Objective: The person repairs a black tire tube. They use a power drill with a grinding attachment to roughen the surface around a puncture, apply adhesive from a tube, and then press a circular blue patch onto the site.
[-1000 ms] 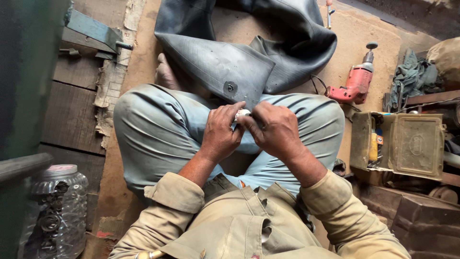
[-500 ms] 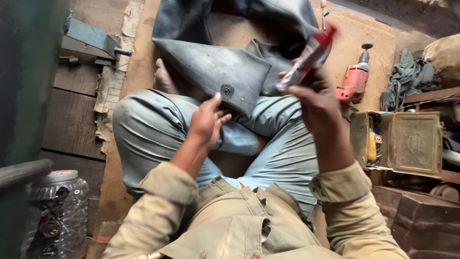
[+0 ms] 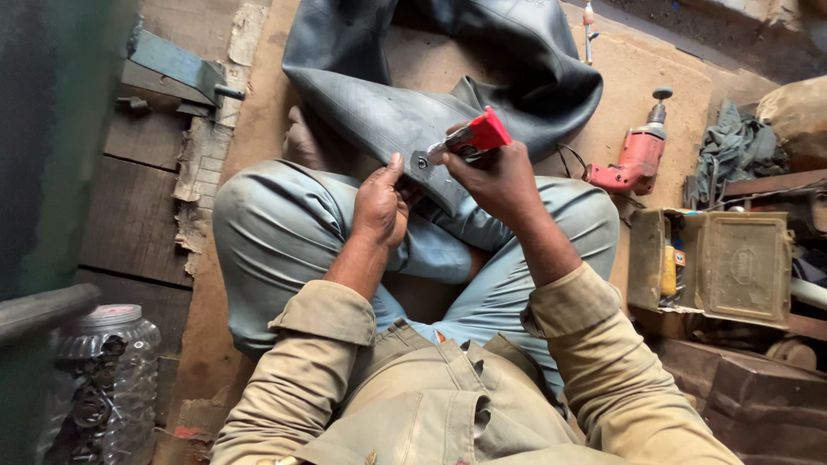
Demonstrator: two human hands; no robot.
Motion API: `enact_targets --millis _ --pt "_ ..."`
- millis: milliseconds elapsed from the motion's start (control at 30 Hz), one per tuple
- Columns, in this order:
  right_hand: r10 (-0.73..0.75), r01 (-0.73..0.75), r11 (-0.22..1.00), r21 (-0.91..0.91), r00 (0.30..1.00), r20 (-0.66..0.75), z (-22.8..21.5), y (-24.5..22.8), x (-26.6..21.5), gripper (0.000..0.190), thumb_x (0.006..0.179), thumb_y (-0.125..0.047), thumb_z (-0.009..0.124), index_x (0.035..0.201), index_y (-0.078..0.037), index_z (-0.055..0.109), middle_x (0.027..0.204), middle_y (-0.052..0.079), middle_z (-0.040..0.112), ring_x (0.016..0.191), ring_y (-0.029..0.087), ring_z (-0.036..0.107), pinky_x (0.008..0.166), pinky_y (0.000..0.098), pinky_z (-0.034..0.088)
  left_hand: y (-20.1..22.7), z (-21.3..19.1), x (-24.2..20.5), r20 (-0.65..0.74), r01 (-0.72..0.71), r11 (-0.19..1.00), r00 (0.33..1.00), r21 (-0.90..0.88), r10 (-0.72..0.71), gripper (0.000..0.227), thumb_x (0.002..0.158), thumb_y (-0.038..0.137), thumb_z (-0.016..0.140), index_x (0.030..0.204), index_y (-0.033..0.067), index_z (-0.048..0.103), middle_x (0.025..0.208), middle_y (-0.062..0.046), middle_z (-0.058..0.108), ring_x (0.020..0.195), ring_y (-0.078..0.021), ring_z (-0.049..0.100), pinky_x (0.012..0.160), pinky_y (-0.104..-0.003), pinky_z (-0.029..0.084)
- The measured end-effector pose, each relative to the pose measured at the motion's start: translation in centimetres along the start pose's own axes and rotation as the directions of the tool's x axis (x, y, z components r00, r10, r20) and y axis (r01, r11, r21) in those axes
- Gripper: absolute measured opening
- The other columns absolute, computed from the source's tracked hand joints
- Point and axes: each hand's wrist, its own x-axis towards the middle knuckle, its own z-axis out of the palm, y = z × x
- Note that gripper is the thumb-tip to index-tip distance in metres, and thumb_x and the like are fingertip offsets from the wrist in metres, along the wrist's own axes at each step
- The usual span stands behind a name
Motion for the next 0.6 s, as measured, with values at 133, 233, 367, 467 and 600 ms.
enact_targets --millis 133,233,367,467,600 --pt "0.058 -0.058 0.998 0.011 0.998 0.017 1.0 -0.7 0.3 0.027 0.090 -0.009 0.080 0.112 0.001 0.069 0.097 0.006 0.078 0.092 0.007 0.071 0.084 0.0254 0.059 -0.1 -0.3 0.0 -0.013 0.004 1.000 1.000 0.019 -0.004 0.029 0.104 0.028 0.058 0.109 0.0008 0.067 0.101 -0.010 0.072 0.088 -0.0206 0.070 0.085 -0.037 0.058" --pt "0.070 -0.070 0.998 -0.009 0.997 0.027 1.4 -1.0 0.6 0.021 0.091 -0.009 0.080 0.107 0.001 0.071 0.096 0.006 0.079 0.091 0.007 0.071 0.084 0.0256 0.059 -0.4 -0.5 0.2 -0.016 -0.014 0.999 1.000 0.039 0.015 0.027 0.107 0.029 0.061 0.106 0.0028 0.067 0.096 -0.007 0.069 0.082 -0.0184 0.066 0.080 -0.037 0.058" --pt "0.128 -0.127 0.991 -0.050 0.991 0.030 1.5 -0.9 0.9 0.025 0.088 -0.012 0.082 0.107 0.000 0.072 0.092 0.005 0.078 0.087 0.007 0.070 0.080 0.0251 0.058 -0.4 -0.5 0.2 -0.025 -0.022 0.999 0.999 0.038 0.023 0.028 0.105 0.029 0.062 0.103 0.0021 0.069 0.093 -0.008 0.070 0.080 -0.0181 0.066 0.078 -0.035 0.058" --pt "0.107 -0.107 0.994 -0.010 0.994 0.033 1.5 -0.5 1.1 0.026 0.088 -0.013 0.081 0.108 0.000 0.070 0.094 0.003 0.078 0.088 0.006 0.071 0.082 0.0245 0.059 -0.4 -0.3 0.0 -0.045 0.004 1.000 0.999 -0.002 -0.004 0.024 0.099 0.027 0.062 0.097 0.0041 0.069 0.091 -0.008 0.072 0.078 -0.0179 0.068 0.078 -0.034 0.059" --pt "0.127 -0.126 0.992 -0.021 0.989 0.077 1.2 0.3 1.6 0.023 0.089 -0.012 0.081 0.106 0.000 0.073 0.093 0.004 0.078 0.087 0.007 0.070 0.081 0.0253 0.059 -0.4 -0.1 0.0 -0.029 -0.044 0.999 0.999 0.016 0.045 0.012 0.097 0.013 0.067 0.087 0.0056 0.065 0.087 -0.006 0.070 0.078 -0.0176 0.068 0.077 -0.035 0.058"
